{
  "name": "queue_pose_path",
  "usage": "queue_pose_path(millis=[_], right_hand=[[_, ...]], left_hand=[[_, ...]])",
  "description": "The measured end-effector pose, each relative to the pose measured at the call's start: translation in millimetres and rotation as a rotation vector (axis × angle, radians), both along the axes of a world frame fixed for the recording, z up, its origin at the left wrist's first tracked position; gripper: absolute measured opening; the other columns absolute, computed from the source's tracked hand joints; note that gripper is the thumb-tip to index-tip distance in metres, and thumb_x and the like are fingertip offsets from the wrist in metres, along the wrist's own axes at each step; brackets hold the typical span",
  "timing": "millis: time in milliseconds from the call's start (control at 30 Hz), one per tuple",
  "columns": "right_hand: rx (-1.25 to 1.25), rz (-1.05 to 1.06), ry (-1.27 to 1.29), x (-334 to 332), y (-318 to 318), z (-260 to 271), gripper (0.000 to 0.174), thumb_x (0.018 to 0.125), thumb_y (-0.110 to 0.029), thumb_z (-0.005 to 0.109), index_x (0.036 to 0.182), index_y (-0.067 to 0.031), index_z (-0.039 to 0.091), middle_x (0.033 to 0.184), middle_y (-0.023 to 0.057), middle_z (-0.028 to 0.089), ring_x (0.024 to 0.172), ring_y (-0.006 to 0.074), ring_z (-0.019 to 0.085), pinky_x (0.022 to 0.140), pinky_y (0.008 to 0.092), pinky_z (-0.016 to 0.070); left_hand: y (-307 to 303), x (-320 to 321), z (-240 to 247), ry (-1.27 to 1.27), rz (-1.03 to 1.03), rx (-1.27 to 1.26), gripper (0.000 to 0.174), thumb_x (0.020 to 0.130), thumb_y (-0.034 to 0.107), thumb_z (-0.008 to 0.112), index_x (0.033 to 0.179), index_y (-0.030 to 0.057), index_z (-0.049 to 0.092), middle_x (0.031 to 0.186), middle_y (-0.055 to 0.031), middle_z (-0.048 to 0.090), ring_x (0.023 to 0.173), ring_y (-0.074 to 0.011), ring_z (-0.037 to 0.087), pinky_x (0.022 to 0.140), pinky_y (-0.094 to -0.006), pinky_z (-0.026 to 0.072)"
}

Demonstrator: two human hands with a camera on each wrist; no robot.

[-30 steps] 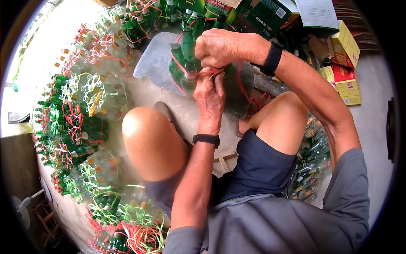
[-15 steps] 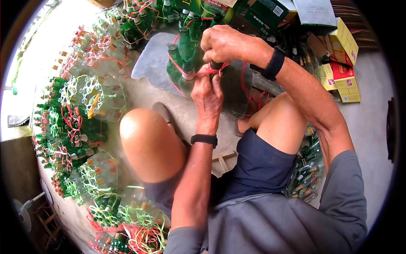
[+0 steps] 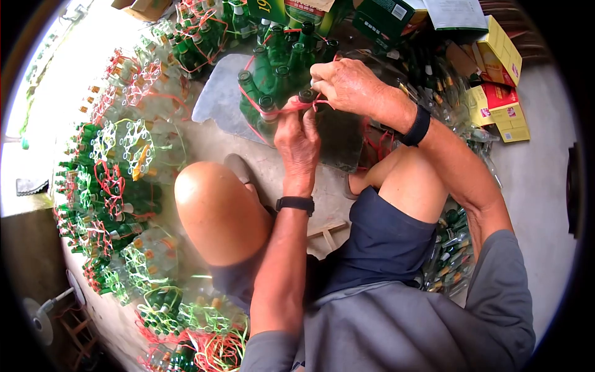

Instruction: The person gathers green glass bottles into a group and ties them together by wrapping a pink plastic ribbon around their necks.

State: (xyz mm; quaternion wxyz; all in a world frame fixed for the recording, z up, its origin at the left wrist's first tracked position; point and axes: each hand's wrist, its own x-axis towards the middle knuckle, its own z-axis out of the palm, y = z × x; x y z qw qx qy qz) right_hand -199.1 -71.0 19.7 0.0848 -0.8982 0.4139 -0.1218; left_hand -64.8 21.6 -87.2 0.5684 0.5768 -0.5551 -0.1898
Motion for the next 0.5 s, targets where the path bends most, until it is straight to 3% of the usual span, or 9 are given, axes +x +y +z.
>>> queue_pose_path(millis=[100,333,400,500], right_hand=[[-0.036,-0.050,-0.017,-0.1,9.6,-0.3,0.010,0.095,-0.016,0.064,0.093,-0.0059,0.063,0.075,0.0207,0.067,0.077,0.0438,0.068,0.068,0.0536,0.0541],[-0.086,-0.122,-0.053,-5.5,37.4,6.7,0.011,0.095,-0.017,0.065,0.092,-0.0075,0.061,0.074,0.0212,0.067,0.076,0.0438,0.069,0.064,0.0542,0.0527],[-0.051,-0.122,-0.031,-4.9,42.4,4.4,0.009,0.094,-0.015,0.065,0.093,-0.0075,0.062,0.074,0.0227,0.067,0.076,0.0452,0.068,0.063,0.0545,0.0521],[0.004,-0.131,-0.059,-3.7,45.7,-3.4,0.013,0.092,-0.019,0.065,0.092,-0.0069,0.065,0.076,0.0233,0.068,0.078,0.0457,0.069,0.068,0.0550,0.0544]], left_hand=[[-0.8,1.7,-0.3,-0.040,0.002,0.007,0.029,0.100,0.011,0.066,0.126,-0.0009,0.065,0.116,-0.0225,0.070,0.103,-0.0420,0.069,0.087,-0.0468,0.0549],[-2.8,1.8,-4.4,-0.045,-0.017,0.035,0.028,0.100,0.013,0.067,0.124,-0.0007,0.066,0.111,-0.0208,0.071,0.097,-0.0403,0.070,0.083,-0.0461,0.0553],[-6.1,1.0,-7.4,-0.021,0.046,-0.085,0.020,0.100,0.020,0.069,0.107,0.0018,0.073,0.088,-0.0176,0.073,0.073,-0.0331,0.070,0.067,-0.0427,0.0539],[-7.4,2.0,-7.9,-0.052,0.052,-0.112,0.020,0.100,0.019,0.068,0.108,0.0016,0.073,0.084,-0.0166,0.071,0.070,-0.0306,0.070,0.065,-0.0413,0.0541]])
